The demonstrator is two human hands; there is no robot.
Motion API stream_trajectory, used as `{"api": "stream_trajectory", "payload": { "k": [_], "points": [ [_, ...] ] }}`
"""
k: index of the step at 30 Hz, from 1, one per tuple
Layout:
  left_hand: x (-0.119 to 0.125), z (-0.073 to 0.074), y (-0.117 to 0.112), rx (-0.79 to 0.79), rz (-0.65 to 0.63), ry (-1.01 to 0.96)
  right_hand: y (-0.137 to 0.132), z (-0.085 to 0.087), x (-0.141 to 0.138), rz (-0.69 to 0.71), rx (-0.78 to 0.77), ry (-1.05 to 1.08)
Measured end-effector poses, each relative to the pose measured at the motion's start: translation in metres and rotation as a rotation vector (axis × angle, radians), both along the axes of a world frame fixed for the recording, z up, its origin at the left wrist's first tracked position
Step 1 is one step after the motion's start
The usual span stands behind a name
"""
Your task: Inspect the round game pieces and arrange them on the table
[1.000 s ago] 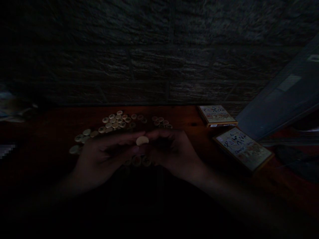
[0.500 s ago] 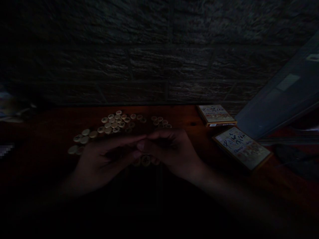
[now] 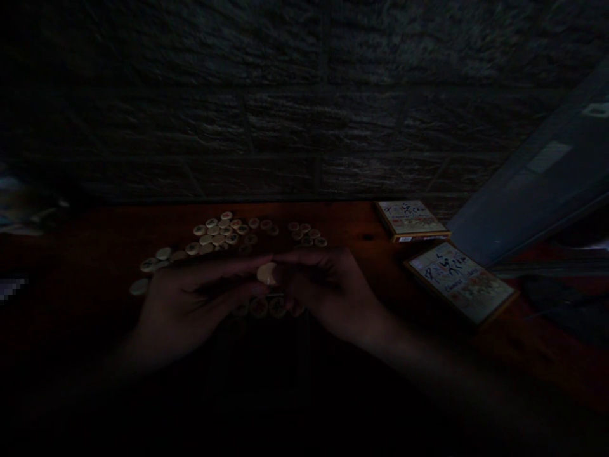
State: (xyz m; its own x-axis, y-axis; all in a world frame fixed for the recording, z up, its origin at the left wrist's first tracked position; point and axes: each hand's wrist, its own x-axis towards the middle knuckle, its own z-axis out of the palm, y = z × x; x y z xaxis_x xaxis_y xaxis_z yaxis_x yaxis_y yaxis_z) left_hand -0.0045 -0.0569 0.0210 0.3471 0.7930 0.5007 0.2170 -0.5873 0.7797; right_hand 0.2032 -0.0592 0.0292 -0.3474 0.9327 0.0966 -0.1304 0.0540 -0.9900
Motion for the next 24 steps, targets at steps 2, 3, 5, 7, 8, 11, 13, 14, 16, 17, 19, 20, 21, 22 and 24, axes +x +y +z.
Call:
{"api": "stream_trajectory", "payload": {
  "k": [2,3,5,7,8,11,13,14,16,17,19,20,21,22,24],
  "points": [
    [0.001,0.001,-0.0002,0.013,-0.005,-0.009,0.0003,-0.0011,-0.0001,0.004,-0.005,0.005],
    [0.0016,0.0017,-0.0004,0.021,-0.009,-0.009,0.0005,-0.0016,-0.0001,0.009,-0.006,0.006],
    [0.0024,0.0032,-0.0006,0.041,-0.008,-0.004,0.001,-0.0025,-0.0002,0.01,-0.001,0.007],
    [0.0027,0.004,-0.0008,0.06,-0.003,0.013,0.0016,-0.0031,-0.0005,0.005,0.001,0.005],
    [0.0026,0.004,-0.0009,0.071,-0.002,0.021,0.0018,-0.0034,-0.0007,0.003,-0.001,0.004],
    [0.0017,0.0025,-0.001,0.098,-0.01,0.05,0.0019,-0.0037,-0.0008,0.0,-0.001,-0.005],
    [0.0008,0.001,-0.0011,0.104,-0.015,0.062,0.0017,-0.0035,-0.0005,0.0,0.004,-0.019],
    [0.0004,0.0004,-0.0012,0.101,-0.017,0.068,0.0016,-0.0033,-0.0003,0.0,0.005,-0.02],
    [-0.0003,-0.0002,-0.0014,0.095,-0.015,0.074,0.0014,-0.003,-0.0002,0.001,-0.004,-0.019],
    [-0.0005,-0.0002,-0.0014,0.093,-0.011,0.076,0.0014,-0.0029,-0.0003,0.0,-0.011,-0.018],
    [-0.0007,0.0005,-0.0015,0.091,0.0,0.078,0.0013,-0.0028,-0.0007,0.0,-0.022,-0.021],
    [-0.0008,0.0011,-0.0015,0.092,0.006,0.077,0.0011,-0.0028,-0.0009,0.005,-0.025,-0.024],
    [-0.0008,0.0017,-0.0014,0.093,0.011,0.076,0.001,-0.0029,-0.0012,0.011,-0.026,-0.025],
    [-0.0008,0.0023,-0.0014,0.093,0.014,0.076,0.0008,-0.003,-0.0013,0.015,-0.026,-0.02],
    [-0.0012,0.003,-0.0012,0.094,0.022,0.081,0.0006,-0.0029,-0.0015,0.022,-0.024,-0.01]
  ]
}}
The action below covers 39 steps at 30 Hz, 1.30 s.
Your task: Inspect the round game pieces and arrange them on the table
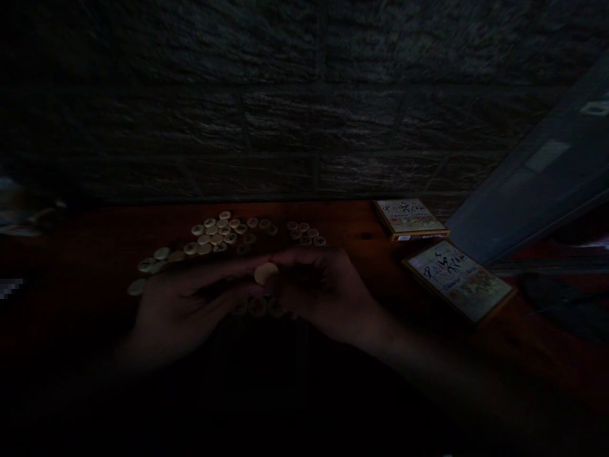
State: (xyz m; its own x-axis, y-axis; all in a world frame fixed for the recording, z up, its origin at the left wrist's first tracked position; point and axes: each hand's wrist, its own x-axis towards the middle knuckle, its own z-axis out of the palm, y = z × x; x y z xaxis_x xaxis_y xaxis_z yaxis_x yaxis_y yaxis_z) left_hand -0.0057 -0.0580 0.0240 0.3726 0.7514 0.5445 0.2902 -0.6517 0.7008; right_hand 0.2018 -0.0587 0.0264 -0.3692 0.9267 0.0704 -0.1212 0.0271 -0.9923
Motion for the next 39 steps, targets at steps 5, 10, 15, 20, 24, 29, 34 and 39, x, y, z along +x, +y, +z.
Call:
{"api": "stream_trajectory", "payload": {
  "k": [5,10,15,20,24,29,34,39],
  "points": [
    [-0.0017,-0.0021,0.0014,0.012,0.032,0.03,0.0004,0.0019,0.0004,0.002,0.014,-0.005],
    [-0.0015,-0.0022,0.002,0.01,0.025,0.03,0.0007,0.0031,-0.0003,0.015,0.108,0.004],
    [-0.0004,-0.0012,0.0008,-0.01,0.028,0.007,0.0003,0.0026,-0.0013,-0.005,0.199,-0.002],
    [-0.0005,-0.0023,0.0003,-0.04,0.025,0.003,0.0002,0.0018,-0.0001,-0.011,0.169,-0.004],
    [-0.0002,-0.0015,-0.0003,-0.043,0.042,0.02,-0.0002,0.0027,-0.0002,-0.005,0.136,-0.01],
    [-0.0009,-0.0024,-0.0022,-0.022,0.056,0.045,-0.0014,0.0002,0.0004,0.003,0.073,0.016],
    [-0.0031,-0.0027,-0.0018,0.054,0.065,0.064,-0.0002,-0.0019,0.0019,0.028,-0.018,0.068],
    [-0.0035,-0.0015,-0.001,0.065,0.058,0.059,0.0008,-0.0002,0.0021,0.045,-0.096,0.088]
  ]
}}
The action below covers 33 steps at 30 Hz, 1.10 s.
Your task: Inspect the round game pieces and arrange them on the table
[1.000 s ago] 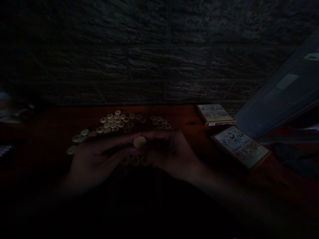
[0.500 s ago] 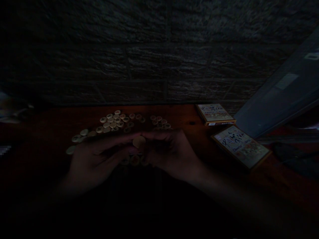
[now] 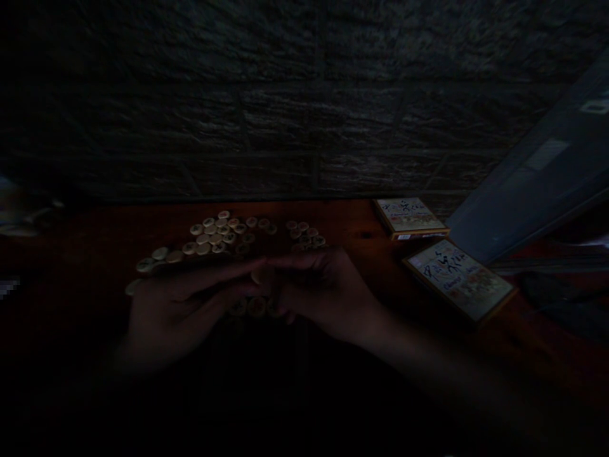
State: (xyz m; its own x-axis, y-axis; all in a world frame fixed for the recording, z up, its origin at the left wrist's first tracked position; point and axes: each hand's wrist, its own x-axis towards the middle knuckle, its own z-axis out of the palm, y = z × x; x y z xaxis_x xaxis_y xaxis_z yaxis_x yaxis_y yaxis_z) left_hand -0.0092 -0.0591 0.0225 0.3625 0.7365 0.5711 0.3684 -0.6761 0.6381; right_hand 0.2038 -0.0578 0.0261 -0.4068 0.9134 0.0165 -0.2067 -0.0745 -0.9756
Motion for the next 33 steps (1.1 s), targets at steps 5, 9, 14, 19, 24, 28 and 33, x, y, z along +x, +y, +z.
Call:
{"api": "stream_trajectory", "payload": {
  "k": [5,9,14,19,24,28,33],
  "points": [
    [0.0008,-0.0014,-0.0003,-0.005,0.003,-0.022,0.0013,0.001,0.001,0.036,-0.039,0.055],
    [0.0005,-0.0016,0.0,-0.009,0.001,-0.009,0.002,0.0016,0.0007,0.033,-0.029,0.044],
    [0.0001,-0.001,0.0002,-0.009,0.001,0.014,0.0024,-0.0003,0.0012,0.013,-0.027,0.004],
    [0.0025,-0.0015,0.0001,-0.065,-0.004,-0.029,0.0023,0.0003,0.0014,-0.001,0.015,-0.025],
    [0.0047,-0.002,-0.0007,-0.061,0.021,-0.047,0.0027,-0.0018,0.0006,-0.026,0.054,-0.023],
    [0.0039,-0.0013,-0.0012,-0.028,0.024,-0.012,0.0021,-0.0045,-0.0001,-0.059,0.05,-0.043],
    [0.0024,-0.001,-0.001,0.002,0.004,0.033,0.001,-0.0025,-0.0011,-0.06,0.065,-0.045]
  ]
}}
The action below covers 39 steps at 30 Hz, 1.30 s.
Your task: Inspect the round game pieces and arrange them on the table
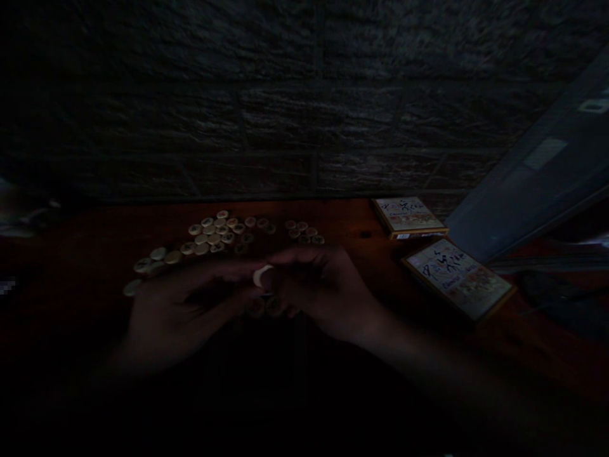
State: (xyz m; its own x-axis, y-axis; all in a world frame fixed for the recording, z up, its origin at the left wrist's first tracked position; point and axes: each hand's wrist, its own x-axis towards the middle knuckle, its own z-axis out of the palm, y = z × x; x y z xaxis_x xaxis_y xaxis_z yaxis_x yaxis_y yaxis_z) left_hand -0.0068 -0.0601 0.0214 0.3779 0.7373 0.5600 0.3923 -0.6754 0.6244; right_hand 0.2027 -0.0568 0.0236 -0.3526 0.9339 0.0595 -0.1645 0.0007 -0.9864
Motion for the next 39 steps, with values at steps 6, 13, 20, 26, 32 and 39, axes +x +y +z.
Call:
{"api": "stream_trajectory", "payload": {
  "k": [6,13,20,26,32,39],
  "points": [
    [0.0006,-0.0005,-0.0007,0.0,0.021,0.021,-0.0003,0.003,0.0008,-0.01,-0.003,-0.007],
    [0.0007,-0.0003,0.0002,-0.038,0.003,-0.001,-0.001,0.0023,0.0021,-0.007,0.015,-0.021],
    [-0.0004,-0.0025,0.0003,0.001,-0.012,0.007,0.0,-0.0019,-0.0002,0.002,0.018,0.034],
    [-0.0005,-0.0021,0.0,-0.034,0.001,-0.008,-0.0001,-0.0023,0.0019,-0.012,-0.015,0.028],
    [-0.0002,0.0001,0.0,-0.017,0.005,0.009,-0.0006,-0.0018,0.0009,0.007,-0.022,0.054],
    [-0.0015,-0.0021,0.0008,-0.052,-0.002,-0.022,0.0029,-0.0037,0.0013,0.057,-0.029,0.086]
  ]
}}
